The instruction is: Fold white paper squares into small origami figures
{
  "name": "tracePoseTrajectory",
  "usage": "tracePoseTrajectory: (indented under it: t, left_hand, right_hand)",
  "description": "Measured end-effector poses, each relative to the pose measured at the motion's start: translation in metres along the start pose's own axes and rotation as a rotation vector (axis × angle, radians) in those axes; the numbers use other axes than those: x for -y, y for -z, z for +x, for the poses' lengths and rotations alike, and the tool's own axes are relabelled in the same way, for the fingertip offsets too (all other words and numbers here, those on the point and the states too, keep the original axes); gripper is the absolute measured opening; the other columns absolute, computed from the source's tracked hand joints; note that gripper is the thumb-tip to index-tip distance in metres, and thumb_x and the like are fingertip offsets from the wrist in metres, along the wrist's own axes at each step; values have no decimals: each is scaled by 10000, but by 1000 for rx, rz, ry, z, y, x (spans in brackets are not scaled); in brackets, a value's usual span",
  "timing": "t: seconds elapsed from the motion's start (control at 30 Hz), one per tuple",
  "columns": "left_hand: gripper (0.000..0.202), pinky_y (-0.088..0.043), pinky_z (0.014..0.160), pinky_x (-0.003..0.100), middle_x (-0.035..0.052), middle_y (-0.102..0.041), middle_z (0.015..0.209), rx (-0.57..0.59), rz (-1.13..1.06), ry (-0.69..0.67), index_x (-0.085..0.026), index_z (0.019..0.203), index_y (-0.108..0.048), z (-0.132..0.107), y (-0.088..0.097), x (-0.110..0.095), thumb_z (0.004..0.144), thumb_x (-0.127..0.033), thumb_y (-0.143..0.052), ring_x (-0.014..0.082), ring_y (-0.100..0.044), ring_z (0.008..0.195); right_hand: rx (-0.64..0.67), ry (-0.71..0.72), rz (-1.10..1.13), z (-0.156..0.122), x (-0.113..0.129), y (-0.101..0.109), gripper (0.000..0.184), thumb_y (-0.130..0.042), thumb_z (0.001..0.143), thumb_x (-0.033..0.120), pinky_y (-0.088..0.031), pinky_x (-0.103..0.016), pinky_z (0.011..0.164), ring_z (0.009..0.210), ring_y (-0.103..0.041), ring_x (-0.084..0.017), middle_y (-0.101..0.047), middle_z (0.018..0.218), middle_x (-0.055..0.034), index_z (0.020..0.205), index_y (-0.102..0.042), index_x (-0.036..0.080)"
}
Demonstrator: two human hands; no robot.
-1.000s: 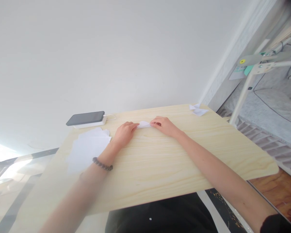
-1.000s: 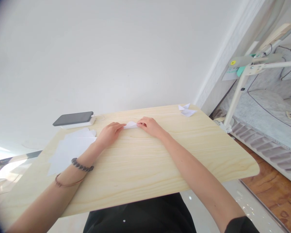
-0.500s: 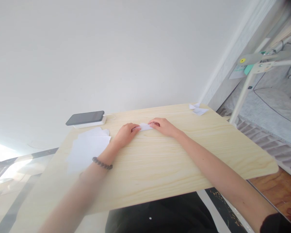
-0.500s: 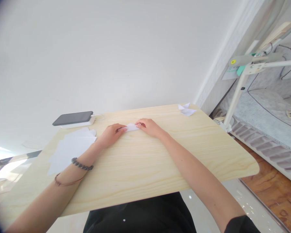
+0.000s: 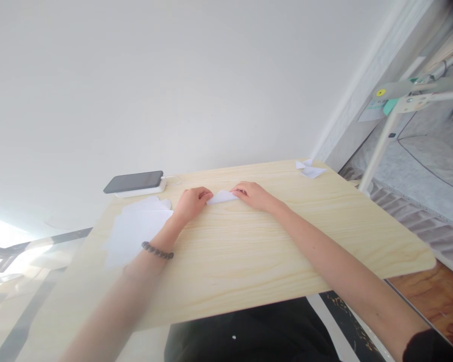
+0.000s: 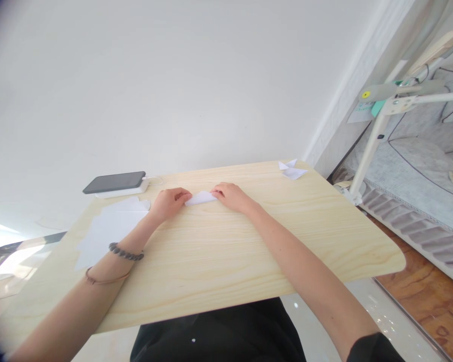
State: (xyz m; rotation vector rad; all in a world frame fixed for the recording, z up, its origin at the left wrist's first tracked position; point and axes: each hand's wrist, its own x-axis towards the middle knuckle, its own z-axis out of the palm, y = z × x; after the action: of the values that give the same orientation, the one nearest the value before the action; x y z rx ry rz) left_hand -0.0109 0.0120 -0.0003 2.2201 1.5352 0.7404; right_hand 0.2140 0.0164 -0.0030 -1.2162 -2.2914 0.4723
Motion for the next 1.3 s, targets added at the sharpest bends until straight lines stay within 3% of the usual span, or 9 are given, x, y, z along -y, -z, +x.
tracePoseTrajectory:
  t: [0.13, 0.27, 0.43, 0.93, 1.3]
  left_hand:
    - [242, -408, 676, 262, 16, -637, 789, -16, 26, -55, -201, 876, -613, -2, -3, 3, 798, -345, -435, 154, -561, 707]
    - [287, -421, 769, 279, 47, -580, 996, -35, 5, -209, -203, 992, -575, -7, -4, -2, 854, -314, -349, 157, -539, 876]
    - [309, -386, 877, 321, 62, -563, 1015, 71, 27, -387, -210, 1037, -579, -9, -1, -9, 871, -320, -342, 174, -502, 965]
    - [294, -351, 900, 358, 49, -545, 1021, 108, 103, -353, -242, 1031, -587, -1, -9, 3, 854, -236, -352, 181, -471, 972]
    - [452, -352, 832, 412, 43, -469, 1102, 154, 247, -308, -321, 1204, -431, -4, -7, 2, 819, -118, -306, 214, -422, 981]
  right_hand:
    - [12, -29, 3, -2, 2, 1, 245, -444, 814, 266, -363, -234, 641, 700, -514, -117, -639, 866, -30, 941, -644, 202]
    - [15, -32, 11, -2, 2, 1, 242, -452, 805, 267, -353, -224, 627, 674, -501, -105, -640, 853, -25, 931, -649, 201]
    - [9, -7, 20, -3, 1, 1, 233, -452, 803, 260, -349, -218, 631, 685, -504, -105, -641, 837, -24, 896, -656, 195]
    - [-22, -32, -6, -2, 1, -4, 195, -455, 803, 255, -338, -216, 626, 680, -490, -99, -613, 817, -17, 862, -630, 195]
    - [-8, -55, -40, -2, 5, -2, 180, -442, 812, 236, -355, -221, 653, 698, -495, -100, -584, 844, -22, 892, -596, 186]
